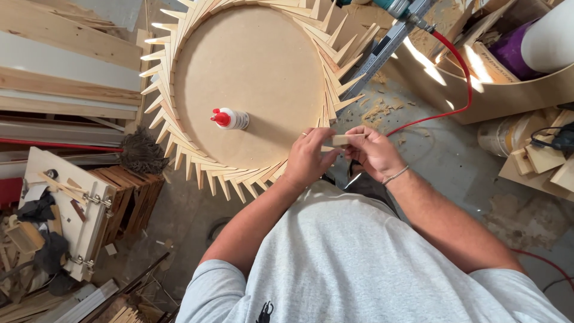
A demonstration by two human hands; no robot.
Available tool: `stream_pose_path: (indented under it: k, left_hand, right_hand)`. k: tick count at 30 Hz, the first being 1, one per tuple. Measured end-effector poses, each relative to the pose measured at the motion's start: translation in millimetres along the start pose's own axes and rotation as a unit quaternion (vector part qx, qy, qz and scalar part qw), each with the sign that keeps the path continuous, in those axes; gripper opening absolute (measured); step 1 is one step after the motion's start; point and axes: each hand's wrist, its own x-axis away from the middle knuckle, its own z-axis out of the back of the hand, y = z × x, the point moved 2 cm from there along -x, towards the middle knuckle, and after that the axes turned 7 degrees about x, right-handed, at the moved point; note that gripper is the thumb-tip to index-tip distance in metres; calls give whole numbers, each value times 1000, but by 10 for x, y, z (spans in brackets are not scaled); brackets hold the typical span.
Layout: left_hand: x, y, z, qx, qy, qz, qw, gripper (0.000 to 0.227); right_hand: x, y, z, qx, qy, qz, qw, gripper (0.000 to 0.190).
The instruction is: Assemble a decorative wooden frame by gluing and nailing slats to a circular base
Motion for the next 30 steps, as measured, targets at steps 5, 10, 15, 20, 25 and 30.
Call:
stream_pose_path:
  k: [5,10,15,20,25,30]
  left_hand:
    - [14,-52,-34,75,21,52,996,26]
    - [50,-141,-91,17,15,7,1000,22]
    - [-38,-102,47,-9,26,14,1000,36]
    - [-9,-327,168,-23,51,130,990,23]
    - [-22,-490,139,-17,54,212,976,16]
    - [-54,-539,143,-5,39,241,970,16]
  right_hand:
    - [-11,-19,47,37,-13,51,998,25]
    - [22,-134,-123,12,-3,10,1000,29]
    - [-284,126,199,63,66,-14,996,23]
    - [-419,105,184,78,80,-22,993,20]
    - [-548,193,216,56,103,-27,993,19]
    - [-601,287,210,44,121,-26,991,18]
